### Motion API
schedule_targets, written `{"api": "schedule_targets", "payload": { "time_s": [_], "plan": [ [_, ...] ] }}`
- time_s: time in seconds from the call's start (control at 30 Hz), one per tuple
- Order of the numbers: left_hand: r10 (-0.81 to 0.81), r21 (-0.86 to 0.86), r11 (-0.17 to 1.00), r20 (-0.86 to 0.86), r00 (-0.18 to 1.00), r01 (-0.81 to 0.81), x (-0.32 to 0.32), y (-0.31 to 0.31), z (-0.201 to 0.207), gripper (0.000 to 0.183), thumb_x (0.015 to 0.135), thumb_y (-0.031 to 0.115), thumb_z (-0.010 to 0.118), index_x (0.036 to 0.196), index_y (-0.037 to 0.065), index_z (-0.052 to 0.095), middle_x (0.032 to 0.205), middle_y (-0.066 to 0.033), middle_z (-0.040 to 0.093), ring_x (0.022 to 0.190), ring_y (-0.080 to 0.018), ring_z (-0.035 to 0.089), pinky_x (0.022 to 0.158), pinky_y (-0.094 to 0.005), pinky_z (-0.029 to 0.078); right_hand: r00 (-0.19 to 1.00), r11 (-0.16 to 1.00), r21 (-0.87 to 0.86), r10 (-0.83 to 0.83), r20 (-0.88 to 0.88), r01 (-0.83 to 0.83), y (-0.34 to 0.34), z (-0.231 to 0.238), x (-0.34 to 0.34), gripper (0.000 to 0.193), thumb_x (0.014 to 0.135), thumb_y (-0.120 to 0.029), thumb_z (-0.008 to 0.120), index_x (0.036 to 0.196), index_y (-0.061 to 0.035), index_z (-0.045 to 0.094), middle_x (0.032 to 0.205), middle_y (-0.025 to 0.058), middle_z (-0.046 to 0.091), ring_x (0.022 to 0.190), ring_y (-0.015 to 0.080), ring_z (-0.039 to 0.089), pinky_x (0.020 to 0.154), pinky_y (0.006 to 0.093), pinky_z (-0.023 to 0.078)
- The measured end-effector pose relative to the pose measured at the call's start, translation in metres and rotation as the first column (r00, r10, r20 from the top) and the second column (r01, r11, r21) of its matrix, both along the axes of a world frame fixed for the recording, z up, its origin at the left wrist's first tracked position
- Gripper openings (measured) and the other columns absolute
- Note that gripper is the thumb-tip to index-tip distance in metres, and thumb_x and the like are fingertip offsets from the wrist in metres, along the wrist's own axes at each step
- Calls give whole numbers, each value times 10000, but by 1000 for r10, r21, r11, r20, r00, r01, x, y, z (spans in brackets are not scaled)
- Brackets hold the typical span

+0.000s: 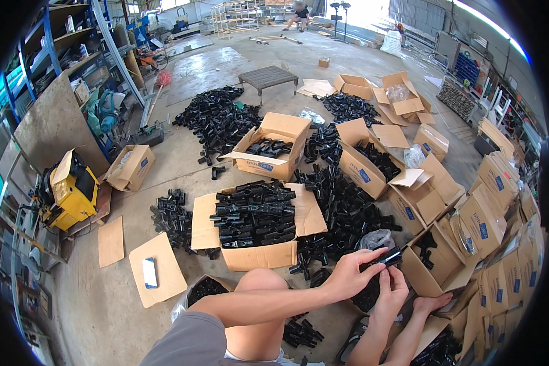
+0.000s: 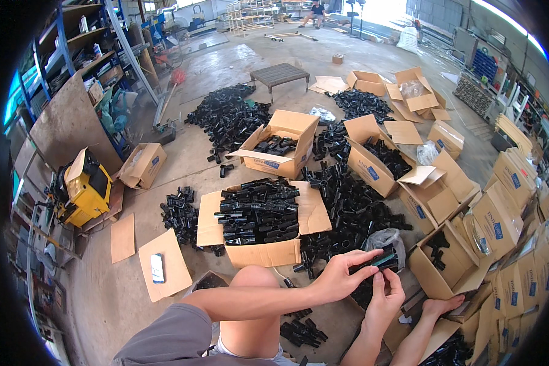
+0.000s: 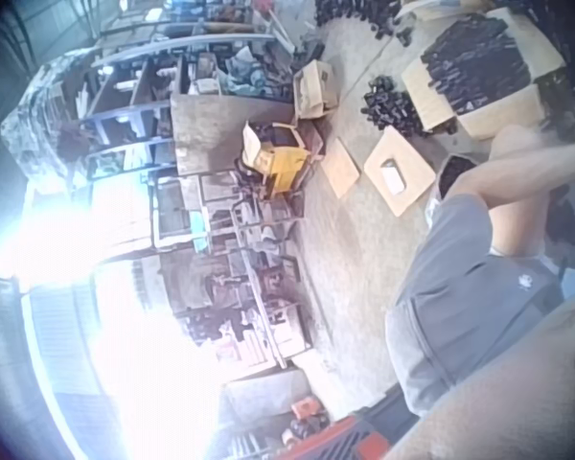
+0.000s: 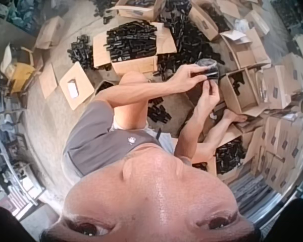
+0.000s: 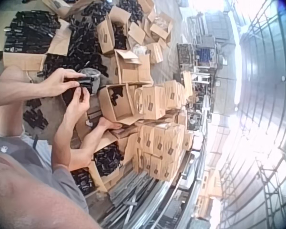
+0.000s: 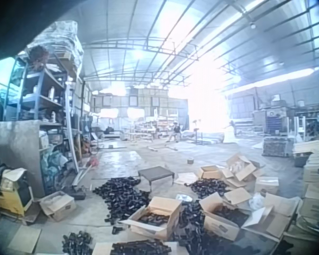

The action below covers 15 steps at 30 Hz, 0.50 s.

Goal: The person assembles small black metal components by hand while sitting on the floor, taking pieces from a large pile and small fasteners from a container.

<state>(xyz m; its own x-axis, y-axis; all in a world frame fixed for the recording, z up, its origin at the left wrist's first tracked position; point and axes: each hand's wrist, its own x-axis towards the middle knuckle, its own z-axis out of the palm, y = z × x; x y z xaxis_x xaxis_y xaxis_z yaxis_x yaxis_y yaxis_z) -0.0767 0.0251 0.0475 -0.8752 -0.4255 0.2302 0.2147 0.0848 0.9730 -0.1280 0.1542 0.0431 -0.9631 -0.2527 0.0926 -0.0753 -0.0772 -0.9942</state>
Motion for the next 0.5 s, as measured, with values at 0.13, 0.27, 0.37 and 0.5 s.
{"api": "schedule_targets", "payload": {
  "time_s": [0.13, 0.27, 0.37, 0.5],
  "plan": [
    [17, -15, 1000, 24, 1000, -17, -4, 4, -8, 413, 978, 122, 695, 1381, 50, 643, 1146, -145, 721, 1014, -170, 671, 885, -304, 523, 999, 997, -79, -20, 33, 22, 1, -14, -6, 157, 1000, -99, 680, 1096, 25, 666, 1025, 29, 681, 928, 84, 594, 846, 254, 468],
    [36, 14, 999, 17, 999, -37, 1, 1, -1, 408, 981, 119, 690, 1378, 37, 641, 1146, -143, 724, 1019, -167, 673, 887, -302, 525, 998, 999, -16, -45, -32, 44, -7, -10, 0, 158, 1023, -121, 649, 1088, 23, 647, 1023, 30, 669, 940, 107, 606, 865, 271, 475],
    [53, 10, 999, 41, 998, -53, -2, 1, -4, 406, 985, 119, 686, 1379, 33, 639, 1150, -138, 728, 1021, -152, 673, 890, -298, 527, 996, 997, 72, -33, -84, 39, -8, -20, -6, 153, 1036, -131, 625, 1053, 21, 633, 995, 25, 652, 946, 116, 608, 877, 274, 471],
    [37, 41, 998, 20, 999, -38, -2, 3, -5, 407, 988, 114, 680, 1384, 33, 635, 1154, -128, 730, 1016, -127, 666, 887, -290, 528, 991, 990, -99, -104, -79, 96, -21, -10, 9, 143, 1041, -122, 608, 1077, 16, 602, 1009, 30, 630, 966, 114, 599, 878, 272, 468]
  ]
}}
